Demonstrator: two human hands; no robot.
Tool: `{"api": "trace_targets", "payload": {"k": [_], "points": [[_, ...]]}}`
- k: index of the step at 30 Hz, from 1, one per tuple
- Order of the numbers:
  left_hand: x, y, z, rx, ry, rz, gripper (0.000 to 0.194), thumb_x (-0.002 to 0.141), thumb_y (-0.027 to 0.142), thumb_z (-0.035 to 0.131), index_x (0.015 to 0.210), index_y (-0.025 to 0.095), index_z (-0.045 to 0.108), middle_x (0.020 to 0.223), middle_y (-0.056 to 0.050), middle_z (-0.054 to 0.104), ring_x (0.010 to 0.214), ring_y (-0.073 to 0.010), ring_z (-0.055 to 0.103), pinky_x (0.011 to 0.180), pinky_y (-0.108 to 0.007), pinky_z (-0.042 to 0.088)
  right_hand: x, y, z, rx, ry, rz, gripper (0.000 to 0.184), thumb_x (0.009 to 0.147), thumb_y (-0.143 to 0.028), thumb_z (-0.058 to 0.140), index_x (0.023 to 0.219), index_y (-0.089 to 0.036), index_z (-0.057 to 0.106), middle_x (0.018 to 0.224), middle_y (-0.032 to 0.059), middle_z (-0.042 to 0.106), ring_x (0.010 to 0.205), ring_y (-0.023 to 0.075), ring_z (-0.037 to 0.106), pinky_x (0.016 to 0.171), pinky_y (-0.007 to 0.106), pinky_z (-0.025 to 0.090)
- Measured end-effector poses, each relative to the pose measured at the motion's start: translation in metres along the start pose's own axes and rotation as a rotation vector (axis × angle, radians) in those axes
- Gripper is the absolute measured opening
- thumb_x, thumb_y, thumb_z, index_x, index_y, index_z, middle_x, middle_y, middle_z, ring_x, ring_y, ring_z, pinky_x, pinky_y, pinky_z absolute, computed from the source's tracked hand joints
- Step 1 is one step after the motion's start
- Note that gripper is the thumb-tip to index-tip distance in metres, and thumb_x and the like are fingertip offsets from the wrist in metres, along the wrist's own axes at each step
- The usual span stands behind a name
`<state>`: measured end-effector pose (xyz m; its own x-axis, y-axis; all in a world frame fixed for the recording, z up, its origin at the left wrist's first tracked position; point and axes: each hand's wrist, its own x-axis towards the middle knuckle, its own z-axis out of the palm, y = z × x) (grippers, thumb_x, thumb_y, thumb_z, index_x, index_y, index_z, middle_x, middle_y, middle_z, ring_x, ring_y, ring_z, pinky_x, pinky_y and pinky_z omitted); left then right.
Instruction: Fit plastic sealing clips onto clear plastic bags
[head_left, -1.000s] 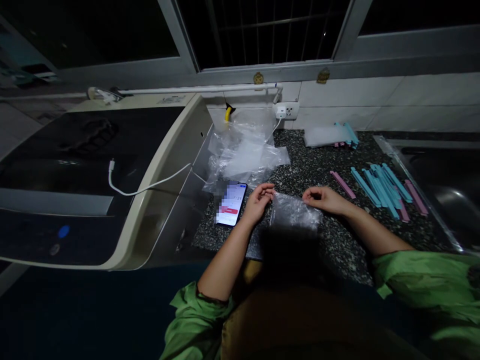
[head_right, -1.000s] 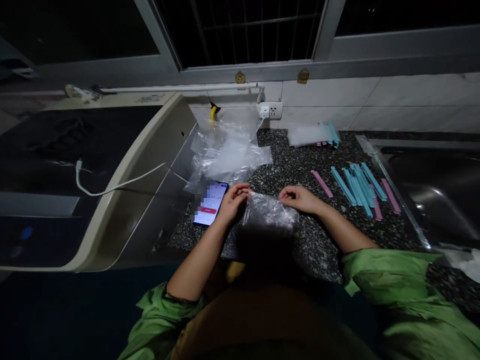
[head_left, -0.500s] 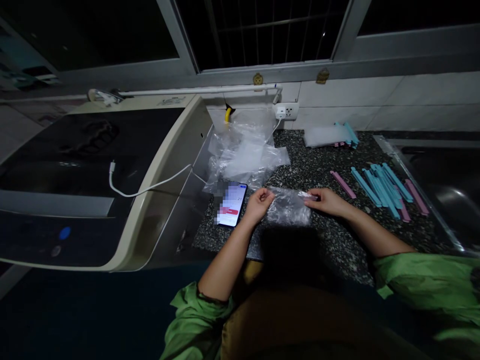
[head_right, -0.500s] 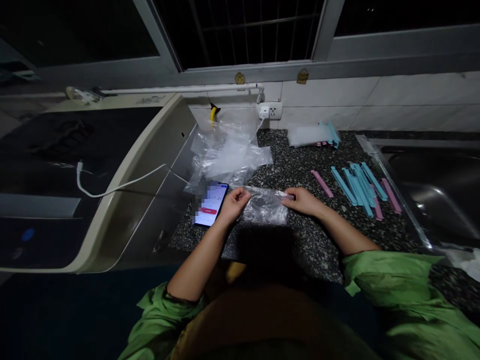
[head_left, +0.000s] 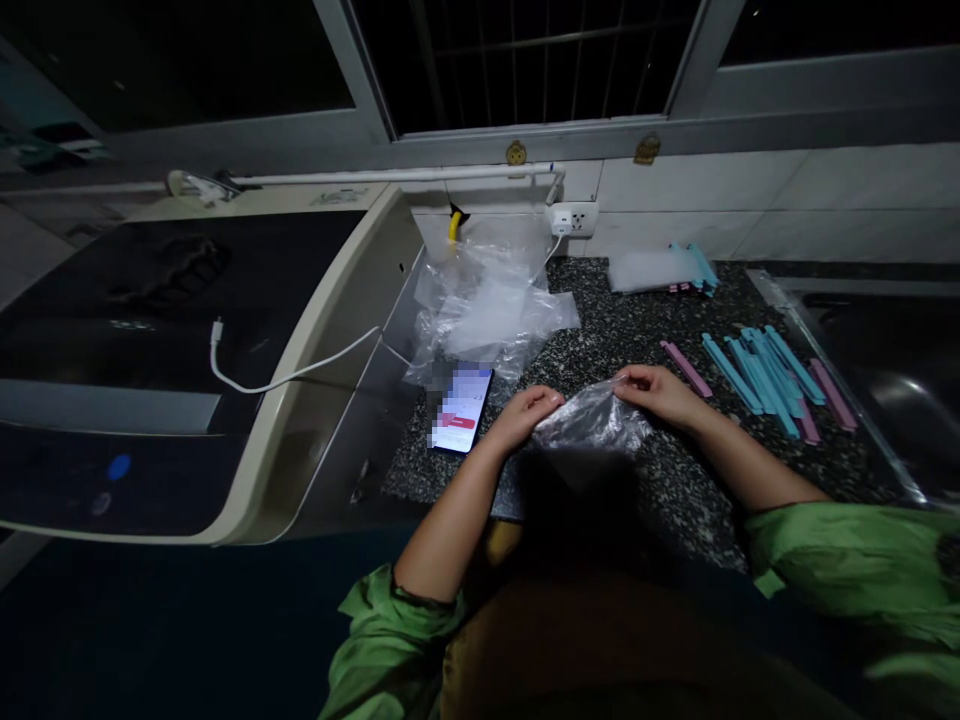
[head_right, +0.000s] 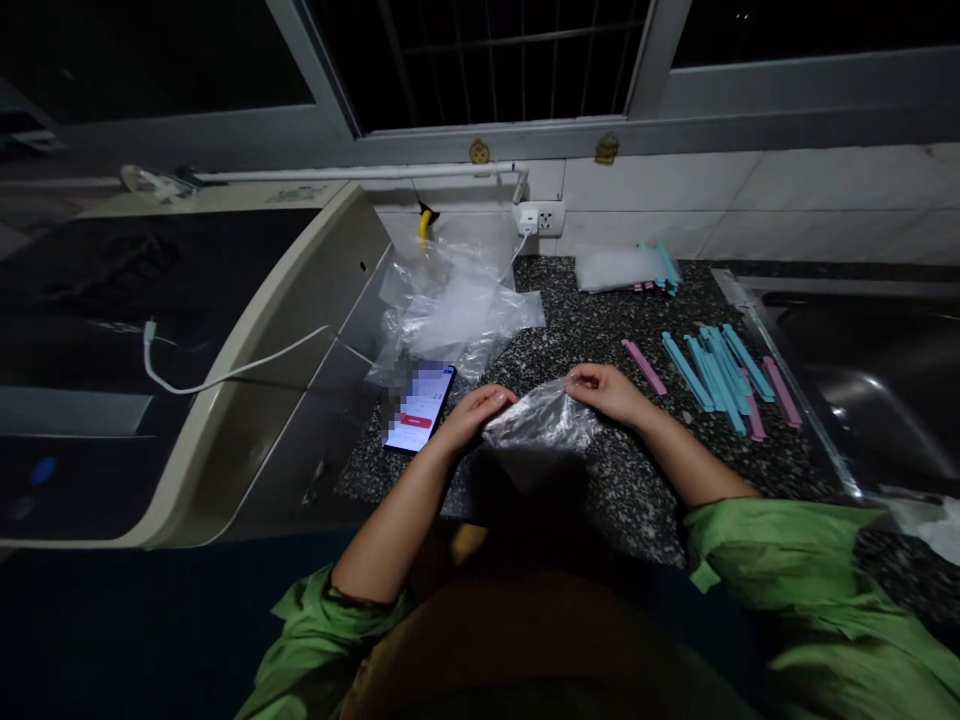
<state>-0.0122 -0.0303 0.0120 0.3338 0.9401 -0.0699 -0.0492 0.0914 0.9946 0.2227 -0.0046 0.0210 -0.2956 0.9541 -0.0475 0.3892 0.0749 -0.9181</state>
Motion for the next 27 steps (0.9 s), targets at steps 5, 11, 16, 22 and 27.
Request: {"api": "trace_targets", "payload": {"k": [5,11,16,22,27], "points": [[0.005,-0.006,0.007,0.057,-0.009,-0.075,0.024,0.057,0.034,0.073,0.060,0.014,0.060,0.050,0.004,0.049,0.050,-0.0073,0.040,0.052,-0.021,0.031,0.003,-0.004,0.011,0.031,-0.054,-0.020,0.040,0.061,-0.055,0.067,0.076,-0.018,0.064,0.067,0.0010,0.064,0.063,0.0149,0.057,0.061,0.029,0.045],[0.008,-0.007,0.005,-0.050,0.328,0.052,0.025,0.058,0.038,0.072,0.062,0.016,0.059,0.053,0.005,0.052,0.052,-0.0070,0.042,0.053,-0.020,0.032,0.003,0.003,0.014,0.227,0.036,-0.017,0.058,0.062,-0.063,0.064,0.103,-0.022,0.062,0.105,0.0061,0.067,0.093,0.0209,0.061,0.083,0.035,0.047],[0.008,-0.006,0.004,-0.081,0.426,0.100,0.028,0.057,0.040,0.072,0.064,0.017,0.058,0.054,0.005,0.051,0.054,-0.0076,0.043,0.054,-0.021,0.034,0.000,0.007,0.027,0.286,-0.058,0.051,0.063,0.052,-0.059,0.073,0.101,-0.021,0.062,0.098,0.0058,0.069,0.092,0.0215,0.062,0.085,0.037,0.046],[0.008,-0.008,0.006,-0.106,0.382,0.090,0.024,0.059,0.034,0.071,0.064,0.017,0.057,0.058,0.004,0.052,0.057,-0.0084,0.045,0.056,-0.022,0.034,-0.002,0.005,0.033,0.144,0.131,0.027,0.038,0.056,-0.051,0.071,0.071,-0.018,0.062,0.071,0.0027,0.064,0.068,0.0165,0.058,0.070,0.032,0.047],[0.010,-0.009,0.004,-0.119,0.356,0.075,0.017,0.058,0.025,0.069,0.064,0.016,0.055,0.054,0.006,0.049,0.053,-0.0066,0.043,0.055,-0.020,0.034,-0.003,0.004,0.031,0.103,0.137,-0.010,0.033,0.058,-0.048,0.069,0.070,-0.018,0.061,0.065,0.0005,0.060,0.062,0.0148,0.054,0.064,0.030,0.045]]}}
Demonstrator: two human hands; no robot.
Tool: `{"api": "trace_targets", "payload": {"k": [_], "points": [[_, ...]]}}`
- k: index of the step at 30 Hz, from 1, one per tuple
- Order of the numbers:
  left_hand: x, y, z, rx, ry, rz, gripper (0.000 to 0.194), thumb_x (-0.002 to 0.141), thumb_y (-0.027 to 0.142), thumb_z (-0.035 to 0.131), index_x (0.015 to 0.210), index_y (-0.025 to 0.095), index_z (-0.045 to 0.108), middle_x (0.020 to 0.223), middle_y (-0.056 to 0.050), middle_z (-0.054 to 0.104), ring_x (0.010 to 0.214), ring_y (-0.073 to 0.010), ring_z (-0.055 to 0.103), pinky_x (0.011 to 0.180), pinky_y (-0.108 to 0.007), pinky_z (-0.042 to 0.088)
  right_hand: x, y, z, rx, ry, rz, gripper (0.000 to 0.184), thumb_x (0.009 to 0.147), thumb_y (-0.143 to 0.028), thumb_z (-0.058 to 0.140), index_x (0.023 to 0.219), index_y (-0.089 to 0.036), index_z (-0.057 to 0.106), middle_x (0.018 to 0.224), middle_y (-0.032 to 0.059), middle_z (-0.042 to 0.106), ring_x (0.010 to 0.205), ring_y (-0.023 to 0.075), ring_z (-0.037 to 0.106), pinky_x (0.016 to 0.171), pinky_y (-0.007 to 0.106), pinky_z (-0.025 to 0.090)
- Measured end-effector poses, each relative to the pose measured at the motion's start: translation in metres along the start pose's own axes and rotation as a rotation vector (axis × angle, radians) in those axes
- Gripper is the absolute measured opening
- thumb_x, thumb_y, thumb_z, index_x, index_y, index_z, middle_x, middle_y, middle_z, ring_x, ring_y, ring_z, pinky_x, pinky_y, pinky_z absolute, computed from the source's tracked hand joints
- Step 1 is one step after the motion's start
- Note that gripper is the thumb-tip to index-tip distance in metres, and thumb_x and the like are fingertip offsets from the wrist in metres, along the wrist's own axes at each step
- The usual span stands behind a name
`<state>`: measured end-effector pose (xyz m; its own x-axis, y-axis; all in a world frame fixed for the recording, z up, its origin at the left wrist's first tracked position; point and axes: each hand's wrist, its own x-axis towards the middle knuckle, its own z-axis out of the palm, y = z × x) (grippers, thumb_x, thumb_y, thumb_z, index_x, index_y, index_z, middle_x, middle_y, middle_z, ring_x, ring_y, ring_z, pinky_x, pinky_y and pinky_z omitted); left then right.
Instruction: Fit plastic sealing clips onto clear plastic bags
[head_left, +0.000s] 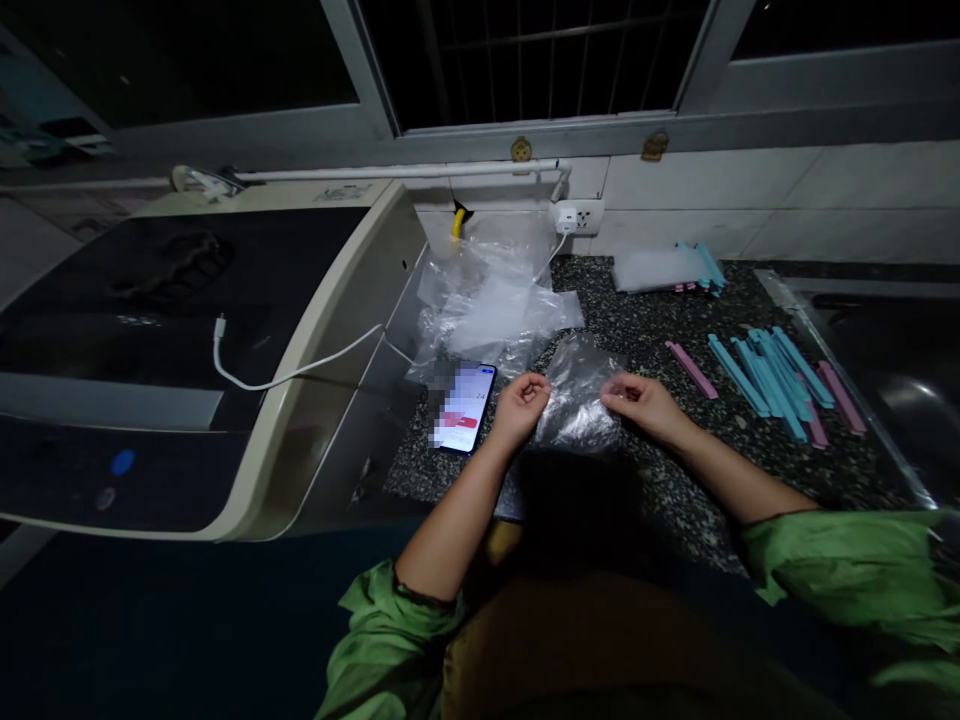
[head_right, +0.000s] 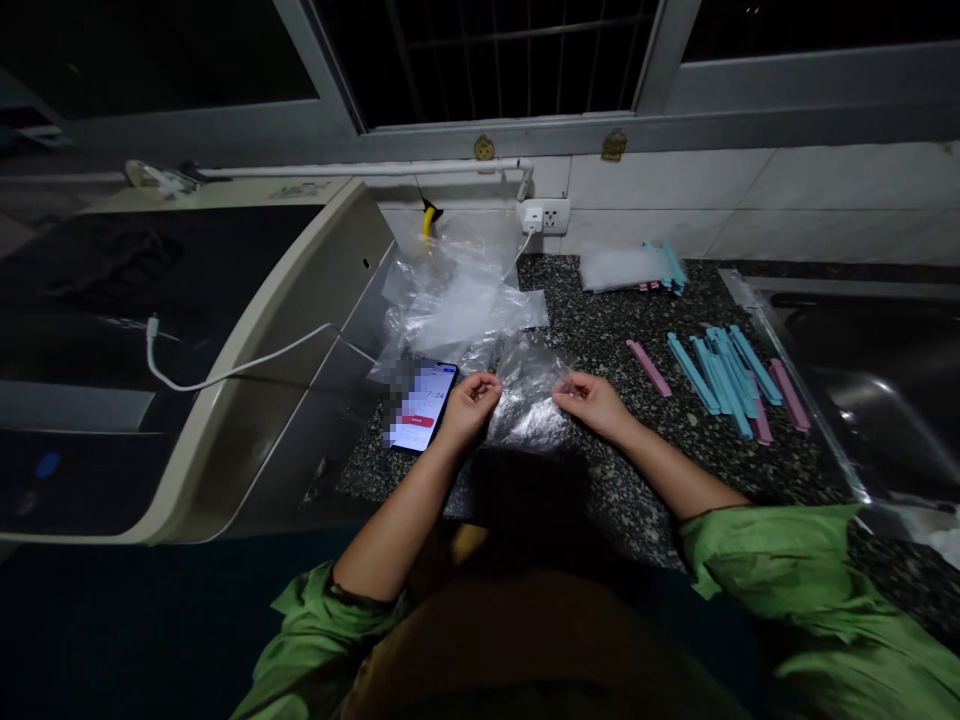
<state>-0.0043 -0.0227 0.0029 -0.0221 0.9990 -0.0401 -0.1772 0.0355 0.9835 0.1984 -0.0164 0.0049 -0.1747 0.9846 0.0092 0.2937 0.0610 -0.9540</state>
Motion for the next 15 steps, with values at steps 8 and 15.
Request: {"api": "trace_targets", "payload": {"k": [8,15], "points": [[0.001,0.003,-0.003,0.028,-0.007,0.017,0.004,0.063,0.014,0.059,0.061,0.016,0.057,0.055,0.004,0.053,0.051,-0.0071,0.043,0.050,-0.019,0.030,0.000,0.000,-0.003,0.060,-0.064,-0.077,0.027,0.057,-0.040,0.071,0.071,-0.021,0.061,0.072,0.0009,0.062,0.069,0.0158,0.056,0.068,0.029,0.046],[-0.001,0.005,-0.005,0.049,-0.002,0.065,0.006,0.066,0.016,0.058,0.060,0.017,0.057,0.051,0.005,0.049,0.048,-0.0075,0.040,0.049,-0.020,0.029,0.000,-0.002,-0.015,0.131,-0.082,-0.048,0.030,0.064,-0.034,0.062,0.091,-0.022,0.063,0.083,0.0025,0.064,0.080,0.0176,0.058,0.076,0.031,0.045]]}}
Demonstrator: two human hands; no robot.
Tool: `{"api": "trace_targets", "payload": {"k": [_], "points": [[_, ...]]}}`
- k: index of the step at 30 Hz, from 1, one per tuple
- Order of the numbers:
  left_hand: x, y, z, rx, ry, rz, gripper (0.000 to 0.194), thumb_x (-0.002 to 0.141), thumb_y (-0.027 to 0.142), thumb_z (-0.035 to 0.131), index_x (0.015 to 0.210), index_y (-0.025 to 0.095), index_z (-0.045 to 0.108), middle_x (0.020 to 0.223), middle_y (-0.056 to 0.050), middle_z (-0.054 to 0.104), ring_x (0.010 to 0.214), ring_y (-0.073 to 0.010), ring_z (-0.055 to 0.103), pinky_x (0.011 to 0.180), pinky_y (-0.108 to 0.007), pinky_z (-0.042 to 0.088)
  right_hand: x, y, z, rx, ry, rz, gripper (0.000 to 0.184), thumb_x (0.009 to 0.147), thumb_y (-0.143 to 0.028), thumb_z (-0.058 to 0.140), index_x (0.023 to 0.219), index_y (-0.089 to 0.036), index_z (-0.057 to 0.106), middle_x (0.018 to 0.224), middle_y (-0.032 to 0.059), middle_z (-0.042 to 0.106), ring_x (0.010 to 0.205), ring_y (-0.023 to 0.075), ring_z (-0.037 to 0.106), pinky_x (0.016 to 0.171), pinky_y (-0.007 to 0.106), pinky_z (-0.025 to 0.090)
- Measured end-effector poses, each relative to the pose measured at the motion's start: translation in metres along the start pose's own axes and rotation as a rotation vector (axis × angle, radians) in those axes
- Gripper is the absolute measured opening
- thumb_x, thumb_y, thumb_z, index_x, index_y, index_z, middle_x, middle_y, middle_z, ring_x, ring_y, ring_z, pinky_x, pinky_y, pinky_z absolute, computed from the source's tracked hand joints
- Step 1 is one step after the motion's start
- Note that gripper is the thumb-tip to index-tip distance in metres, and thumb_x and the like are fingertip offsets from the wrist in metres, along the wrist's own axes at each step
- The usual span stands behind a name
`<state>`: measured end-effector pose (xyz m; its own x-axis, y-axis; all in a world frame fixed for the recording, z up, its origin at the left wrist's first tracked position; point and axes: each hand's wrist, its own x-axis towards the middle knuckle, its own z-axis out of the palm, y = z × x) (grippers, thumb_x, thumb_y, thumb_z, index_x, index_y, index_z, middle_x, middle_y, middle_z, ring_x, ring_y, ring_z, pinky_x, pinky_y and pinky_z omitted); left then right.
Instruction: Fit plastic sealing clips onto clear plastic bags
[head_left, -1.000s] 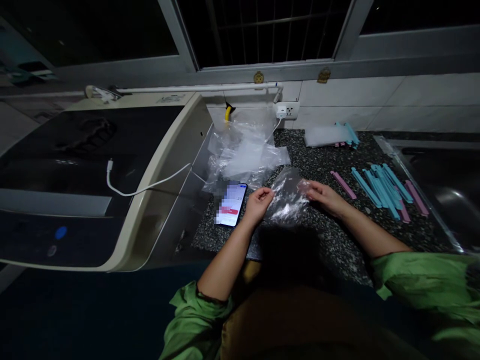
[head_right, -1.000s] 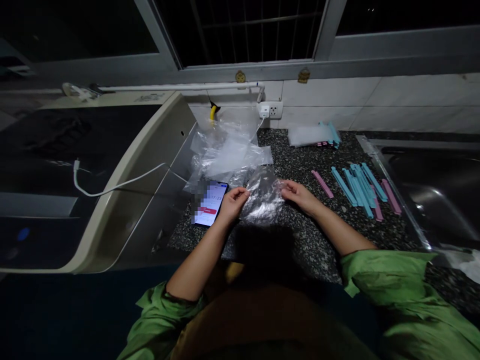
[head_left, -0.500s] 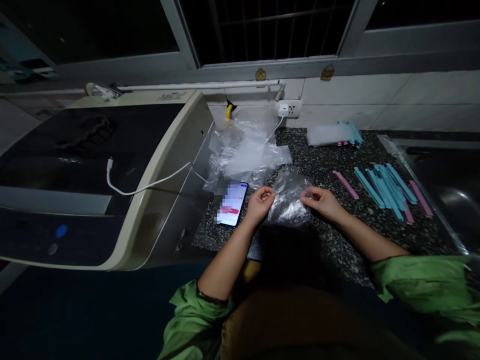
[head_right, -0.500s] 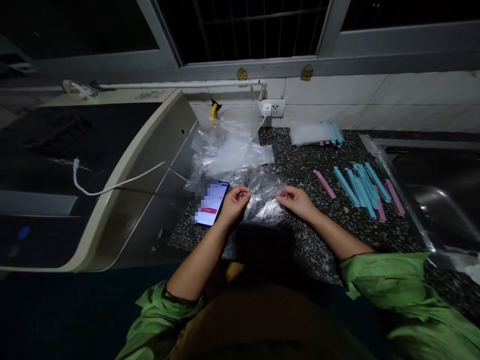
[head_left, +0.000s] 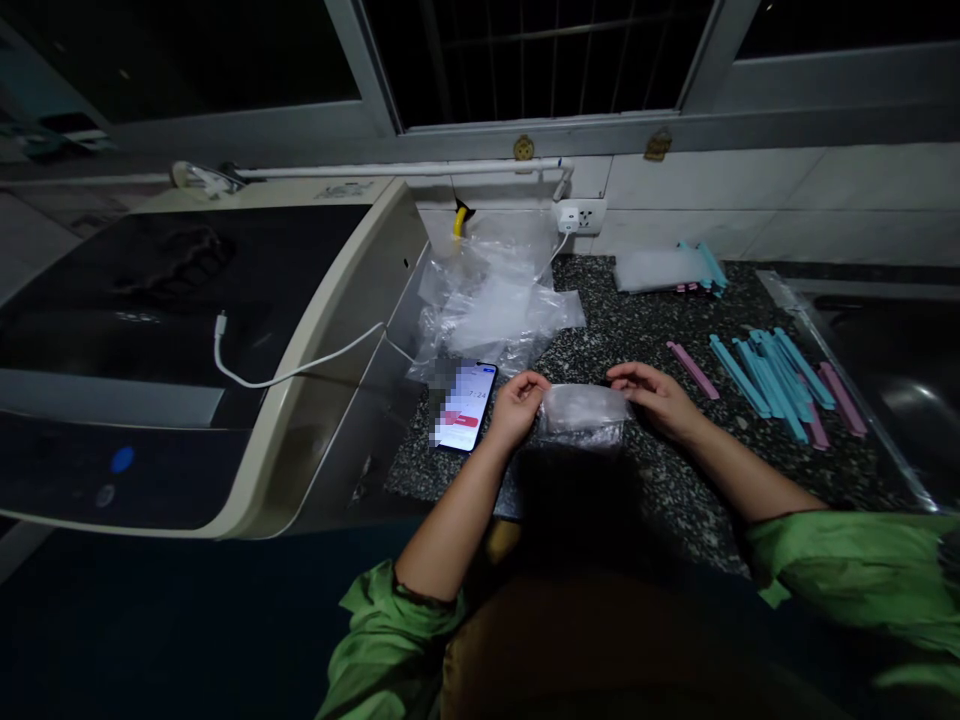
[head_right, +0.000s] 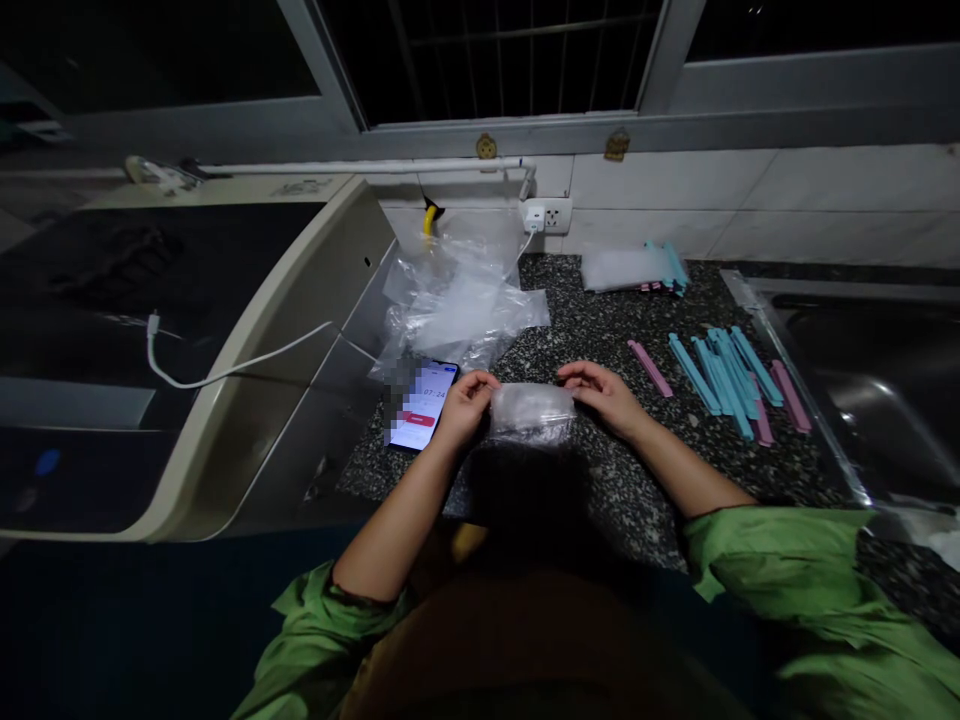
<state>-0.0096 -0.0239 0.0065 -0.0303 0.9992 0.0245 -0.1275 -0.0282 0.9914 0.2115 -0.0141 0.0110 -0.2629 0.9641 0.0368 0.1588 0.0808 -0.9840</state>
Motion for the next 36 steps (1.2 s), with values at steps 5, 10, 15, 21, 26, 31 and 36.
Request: {"api": "trace_targets", "payload": {"k": [5,10,15,21,26,31,36], "points": [[0.000,-0.001,0.001,-0.007,-0.005,0.047,0.008,0.066,0.016,0.057,0.059,0.017,0.055,0.054,0.004,0.051,0.052,-0.0083,0.043,0.052,-0.020,0.032,0.002,0.001,-0.001,0.101,-0.024,0.011,0.032,0.064,-0.029,0.060,0.096,-0.022,0.063,0.102,0.0045,0.065,0.088,0.0177,0.059,0.081,0.032,0.045],[0.001,-0.002,0.001,-0.005,0.022,0.069,0.011,0.068,0.011,0.053,0.059,0.017,0.053,0.054,0.004,0.049,0.052,-0.0081,0.042,0.053,-0.020,0.032,0.000,-0.001,0.001,0.128,-0.051,0.053,0.035,0.068,-0.042,0.059,0.097,-0.021,0.063,0.101,0.0065,0.067,0.094,0.0211,0.060,0.083,0.035,0.045],[-0.001,-0.004,0.003,0.023,-0.012,0.084,0.012,0.069,0.009,0.052,0.061,0.017,0.052,0.058,0.004,0.050,0.057,-0.0086,0.046,0.056,-0.020,0.035,0.000,-0.004,0.005,0.002,-0.016,0.096,0.042,0.069,-0.057,0.057,0.085,-0.019,0.066,0.085,0.0054,0.068,0.080,0.0198,0.060,0.075,0.033,0.045],[-0.002,-0.010,0.005,-0.004,-0.034,0.071,0.006,0.071,0.012,0.055,0.073,0.017,0.057,0.066,0.002,0.056,0.061,-0.0086,0.051,0.058,-0.019,0.038,-0.001,-0.006,0.012,-0.078,0.021,0.115,0.035,0.059,-0.052,0.068,0.067,-0.018,0.062,0.065,0.0005,0.062,0.061,0.0138,0.053,0.064,0.028,0.042],[0.000,-0.017,0.005,-0.014,-0.096,0.006,0.022,0.069,0.014,0.058,0.090,0.017,0.063,0.074,-0.001,0.064,0.064,-0.0097,0.056,0.062,-0.021,0.044,-0.002,-0.009,0.012,-0.081,0.060,0.100,0.034,0.060,-0.051,0.067,0.066,-0.018,0.060,0.061,-0.0007,0.058,0.057,0.0118,0.049,0.058,0.026,0.040],[0.000,-0.016,0.004,0.024,-0.035,-0.001,0.013,0.067,0.016,0.059,0.076,0.016,0.067,0.077,-0.003,0.069,0.069,-0.0127,0.061,0.066,-0.024,0.048,-0.005,-0.014,0.009,-0.083,-0.037,0.119,0.040,0.057,-0.053,0.070,0.078,-0.019,0.061,0.066,0.0001,0.059,0.059,0.0128,0.051,0.058,0.026,0.040],[-0.003,-0.014,0.007,0.001,0.039,0.019,0.010,0.067,0.016,0.059,0.074,0.016,0.066,0.073,-0.003,0.069,0.067,-0.0125,0.062,0.065,-0.024,0.049,-0.007,-0.019,0.012,-0.062,-0.015,0.103,0.051,0.068,-0.066,0.053,0.081,-0.018,0.064,0.076,0.0038,0.064,0.067,0.0160,0.054,0.061,0.028,0.040]]}}
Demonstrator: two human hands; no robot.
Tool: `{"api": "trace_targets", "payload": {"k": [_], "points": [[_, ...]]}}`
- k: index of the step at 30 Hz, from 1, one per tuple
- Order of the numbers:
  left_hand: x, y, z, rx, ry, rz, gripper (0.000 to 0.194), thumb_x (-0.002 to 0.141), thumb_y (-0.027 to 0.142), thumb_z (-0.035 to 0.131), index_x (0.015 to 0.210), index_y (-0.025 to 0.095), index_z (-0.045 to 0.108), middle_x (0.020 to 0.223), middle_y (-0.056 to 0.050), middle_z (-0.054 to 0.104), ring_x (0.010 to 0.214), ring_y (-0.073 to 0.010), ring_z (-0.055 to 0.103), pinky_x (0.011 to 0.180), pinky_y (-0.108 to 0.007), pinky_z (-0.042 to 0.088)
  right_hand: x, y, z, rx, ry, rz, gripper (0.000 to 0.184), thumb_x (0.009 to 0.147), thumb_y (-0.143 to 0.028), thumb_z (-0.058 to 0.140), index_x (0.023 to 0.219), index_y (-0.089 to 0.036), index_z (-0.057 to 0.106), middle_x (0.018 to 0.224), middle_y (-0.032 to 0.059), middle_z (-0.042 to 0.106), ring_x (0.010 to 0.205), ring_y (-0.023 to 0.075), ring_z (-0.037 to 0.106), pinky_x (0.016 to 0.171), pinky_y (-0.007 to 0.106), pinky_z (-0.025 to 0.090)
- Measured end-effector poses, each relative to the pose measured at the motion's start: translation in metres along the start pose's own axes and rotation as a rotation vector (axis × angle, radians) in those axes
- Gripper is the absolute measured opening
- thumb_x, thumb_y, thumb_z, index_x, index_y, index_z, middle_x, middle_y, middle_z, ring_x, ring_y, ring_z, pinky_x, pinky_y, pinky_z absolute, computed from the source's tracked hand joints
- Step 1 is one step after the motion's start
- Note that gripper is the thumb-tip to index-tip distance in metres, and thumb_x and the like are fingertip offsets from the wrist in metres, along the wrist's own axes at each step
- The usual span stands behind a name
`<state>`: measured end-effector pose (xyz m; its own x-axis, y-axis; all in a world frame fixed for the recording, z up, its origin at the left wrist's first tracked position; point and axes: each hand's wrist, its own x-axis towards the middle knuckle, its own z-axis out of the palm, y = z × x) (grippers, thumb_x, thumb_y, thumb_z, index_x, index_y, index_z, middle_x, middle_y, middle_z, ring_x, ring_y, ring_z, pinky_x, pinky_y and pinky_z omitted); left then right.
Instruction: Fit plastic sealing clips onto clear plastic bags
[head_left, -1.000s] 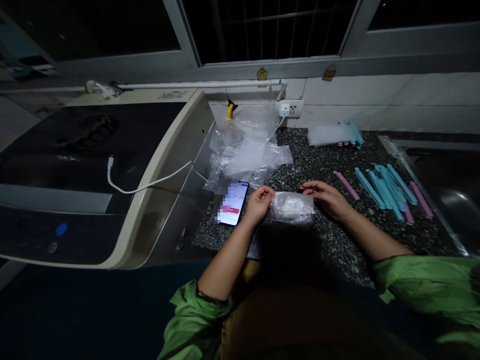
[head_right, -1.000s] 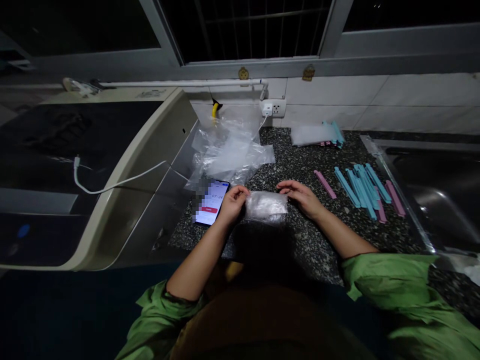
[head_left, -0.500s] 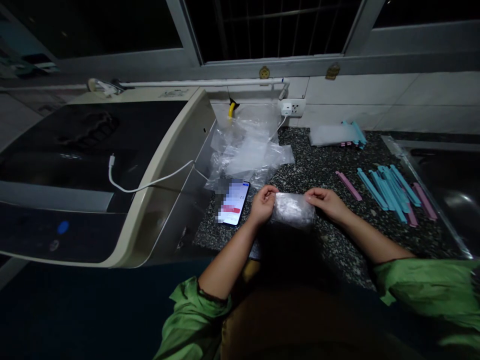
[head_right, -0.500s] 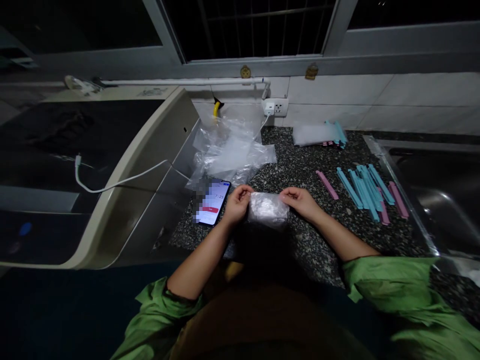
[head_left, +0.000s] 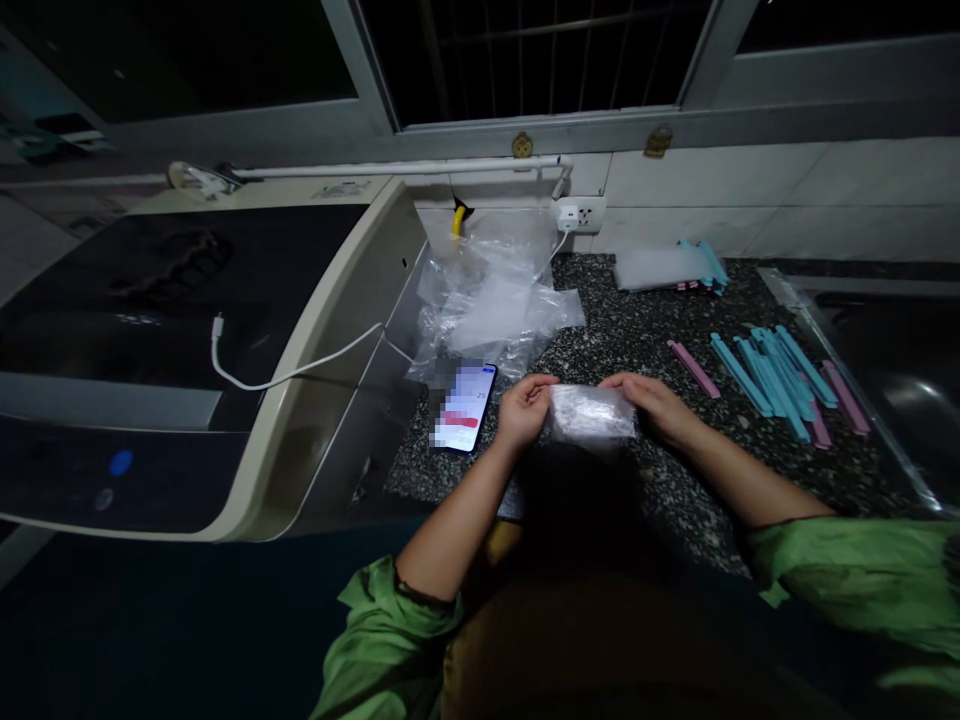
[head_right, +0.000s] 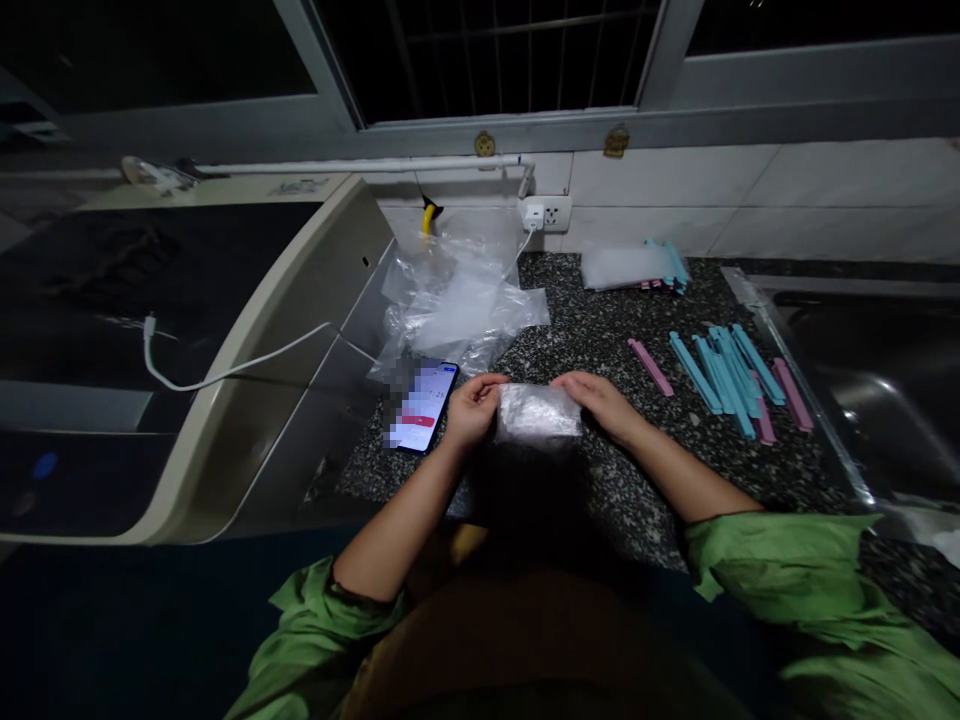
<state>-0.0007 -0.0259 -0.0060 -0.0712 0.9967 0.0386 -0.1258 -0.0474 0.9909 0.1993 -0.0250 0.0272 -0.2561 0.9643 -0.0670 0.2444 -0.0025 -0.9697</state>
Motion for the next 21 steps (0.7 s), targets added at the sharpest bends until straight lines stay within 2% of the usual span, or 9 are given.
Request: {"api": "trace_targets", "payload": {"k": [2,7,12,15,18,21], "points": [[-0.0013,0.0002,0.0022,0.002,0.012,0.007,0.009,0.067,0.017,0.060,0.074,0.016,0.065,0.071,-0.002,0.068,0.066,-0.0118,0.062,0.064,-0.024,0.048,-0.0006,-0.0004,0.0025,-0.032,-0.001,0.001,0.050,0.067,-0.066,0.054,0.077,-0.018,0.065,0.072,0.0033,0.063,0.065,0.0159,0.053,0.060,0.028,0.040],[-0.0036,0.0006,0.0063,-0.062,0.001,-0.026,0.010,0.066,0.019,0.063,0.075,0.016,0.061,0.068,-0.002,0.066,0.064,-0.0116,0.061,0.062,-0.023,0.047,-0.0007,0.0032,0.0081,-0.104,-0.046,0.016,0.040,0.056,-0.055,0.070,0.062,-0.017,0.059,0.055,-0.0017,0.053,0.053,0.0114,0.045,0.053,0.025,0.035],[-0.0024,0.0045,0.0014,-0.141,-0.072,-0.071,0.024,0.072,0.037,0.061,0.085,0.017,0.060,0.063,0.000,0.062,0.057,-0.0100,0.056,0.057,-0.022,0.044,-0.0002,0.0055,0.0079,-0.117,0.027,-0.018,0.035,0.058,-0.051,0.069,0.062,-0.018,0.059,0.058,-0.0010,0.054,0.055,0.0113,0.045,0.052,0.025,0.034],[-0.0017,0.0064,-0.0009,-0.107,-0.113,-0.098,0.031,0.070,0.044,0.062,0.082,0.016,0.061,0.066,0.000,0.062,0.059,-0.0095,0.054,0.057,-0.021,0.042,-0.0002,0.0048,0.0069,-0.125,0.073,-0.026,0.034,0.059,-0.050,0.068,0.063,-0.018,0.059,0.060,-0.0005,0.055,0.056,0.0117,0.046,0.052,0.025,0.035],[-0.0016,0.0064,0.0003,-0.034,-0.156,-0.119,0.031,0.060,0.040,0.072,0.075,0.015,0.060,0.064,0.001,0.060,0.060,-0.0096,0.053,0.057,-0.021,0.040,-0.0005,0.0040,0.0071,-0.126,0.086,-0.035,0.035,0.059,-0.051,0.068,0.063,-0.018,0.059,0.060,-0.0003,0.056,0.056,0.0118,0.046,0.052,0.025,0.035],[-0.0009,0.0051,0.0017,0.039,-0.108,-0.129,0.026,0.058,0.035,0.073,0.067,0.015,0.059,0.057,0.004,0.054,0.055,-0.0079,0.046,0.055,-0.020,0.037,-0.0006,0.0044,0.0075,-0.128,0.082,-0.035,0.035,0.059,-0.051,0.069,0.065,-0.018,0.058,0.060,-0.0003,0.056,0.056,0.0116,0.046,0.052,0.025,0.035]]}}
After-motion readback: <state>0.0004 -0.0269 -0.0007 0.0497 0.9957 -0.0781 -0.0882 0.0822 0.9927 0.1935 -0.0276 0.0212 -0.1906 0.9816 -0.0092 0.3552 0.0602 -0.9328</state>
